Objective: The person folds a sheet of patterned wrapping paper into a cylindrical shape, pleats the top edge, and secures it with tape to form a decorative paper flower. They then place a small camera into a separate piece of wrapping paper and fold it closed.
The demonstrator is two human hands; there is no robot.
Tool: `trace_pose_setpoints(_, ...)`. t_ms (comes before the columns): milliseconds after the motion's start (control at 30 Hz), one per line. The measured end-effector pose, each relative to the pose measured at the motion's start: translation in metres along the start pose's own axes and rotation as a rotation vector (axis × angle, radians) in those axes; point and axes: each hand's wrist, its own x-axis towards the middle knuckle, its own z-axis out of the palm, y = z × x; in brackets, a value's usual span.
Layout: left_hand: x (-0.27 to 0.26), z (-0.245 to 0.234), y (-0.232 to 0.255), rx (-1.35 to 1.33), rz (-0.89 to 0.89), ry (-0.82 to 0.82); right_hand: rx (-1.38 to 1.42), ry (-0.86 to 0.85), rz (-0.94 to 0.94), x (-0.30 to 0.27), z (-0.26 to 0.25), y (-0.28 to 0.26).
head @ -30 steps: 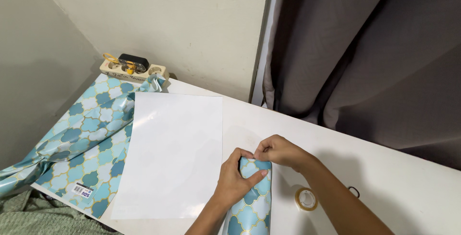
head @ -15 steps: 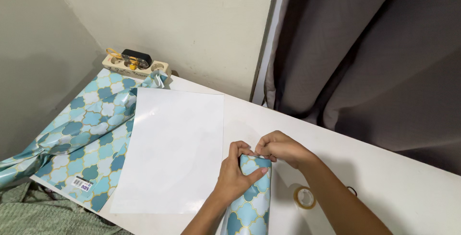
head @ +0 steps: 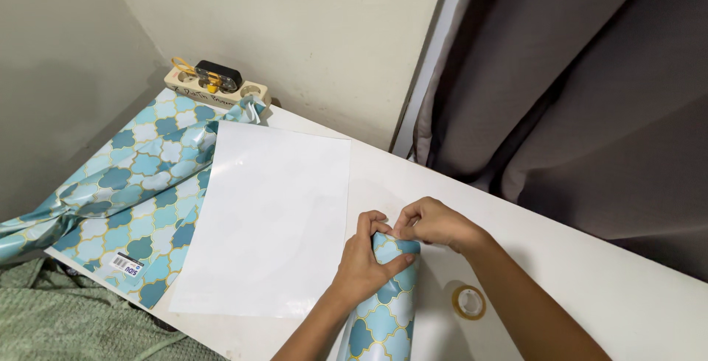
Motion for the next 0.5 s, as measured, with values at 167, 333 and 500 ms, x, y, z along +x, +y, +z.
trace_pose_setpoints(167,-0.001,0.000,0.000,-0.023,0.020,0.007,0.080,0.195,-0.073,-0.006,0.010,0.010)
trace_pose_setpoints(333,-0.004,-0.002,0.001,-0.038,0.001,-0.001,-0.141,0.387,-0.163,-0.014,0.025,0.022)
trace_pose_setpoints(500,-0.003,-0.002,-0.002,-0.056,0.003,-0.009,-0.154,0.460,-0.195,-0.023,0.031,0.021)
